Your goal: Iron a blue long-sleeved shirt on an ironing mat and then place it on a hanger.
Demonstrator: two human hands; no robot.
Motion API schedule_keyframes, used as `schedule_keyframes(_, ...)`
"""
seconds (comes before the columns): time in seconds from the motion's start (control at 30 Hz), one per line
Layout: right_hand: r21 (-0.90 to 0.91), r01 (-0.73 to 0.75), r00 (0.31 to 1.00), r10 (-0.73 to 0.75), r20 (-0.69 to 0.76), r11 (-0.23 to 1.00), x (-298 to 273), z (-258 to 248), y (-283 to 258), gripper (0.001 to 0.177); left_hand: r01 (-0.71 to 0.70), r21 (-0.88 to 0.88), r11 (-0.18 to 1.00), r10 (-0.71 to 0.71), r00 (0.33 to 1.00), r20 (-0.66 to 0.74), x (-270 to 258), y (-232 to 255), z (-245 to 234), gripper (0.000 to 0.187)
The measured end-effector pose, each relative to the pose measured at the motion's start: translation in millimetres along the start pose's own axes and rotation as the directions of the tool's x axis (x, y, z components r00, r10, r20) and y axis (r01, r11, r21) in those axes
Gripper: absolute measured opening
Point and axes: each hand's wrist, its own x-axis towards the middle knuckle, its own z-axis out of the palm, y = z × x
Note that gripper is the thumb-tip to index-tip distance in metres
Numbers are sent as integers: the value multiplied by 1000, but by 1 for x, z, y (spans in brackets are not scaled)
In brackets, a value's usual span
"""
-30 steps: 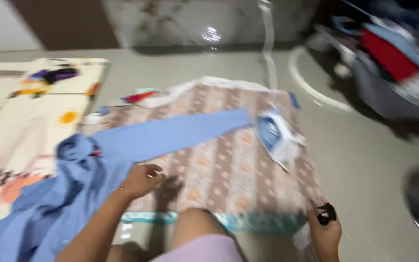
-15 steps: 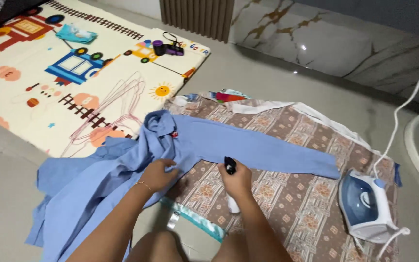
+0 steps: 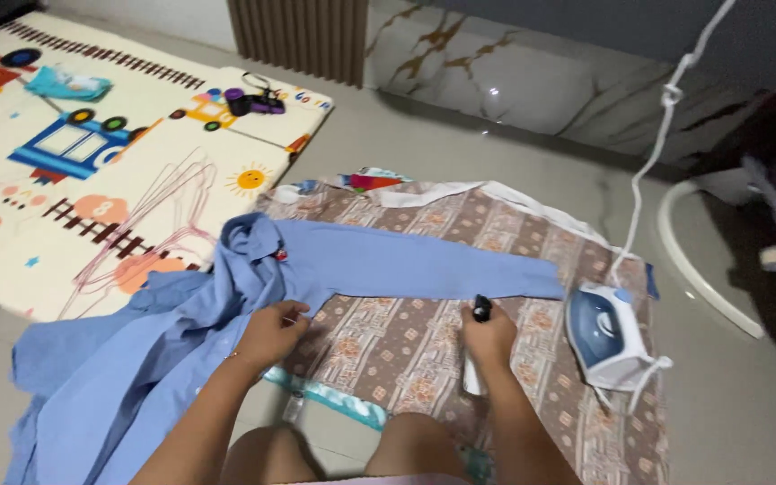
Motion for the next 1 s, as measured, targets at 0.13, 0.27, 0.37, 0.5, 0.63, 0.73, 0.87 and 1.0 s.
schedule_keyframes(0.13,83,-332,936,339,-97,940,14,-43,32,34,7,-85,996,3,994,109,-2,18,6,37)
schedule_keyframes(0.27,-90,-236,949,210,-235,967,15,-86,60,37,-55,15,998,54,994,91,-12,35,13,37)
schedule_keyframes(0.37,-26,-176,932,158,-325,984,1,-109,90,40,-123,85,989,113,987,117,-16,37,25,37)
schedule_keyframes(0.5,62,-224,906,231,-355,973,-36,-153,179,41,-155,68,986,142,974,176,-21,35,44,39)
schedule_keyframes(0.63,60,-430,809,414,-417,901,-111,-216,257,41,-202,69,977,177,948,263,-21,38,66,39)
schedule_keyframes(0.73,127,-504,706,493,-509,854,-164,-263,279,39,-249,153,956,196,934,299,-35,64,79,36)
schedule_keyframes(0.87,186,-522,634,525,-568,832,-211,-287,314,38,-270,190,944,192,917,350,-43,97,103,37)
schedule_keyframes(1.0,112,-561,658,524,-542,820,-219,-299,340,55,-272,139,952,206,909,363,-40,113,123,36)
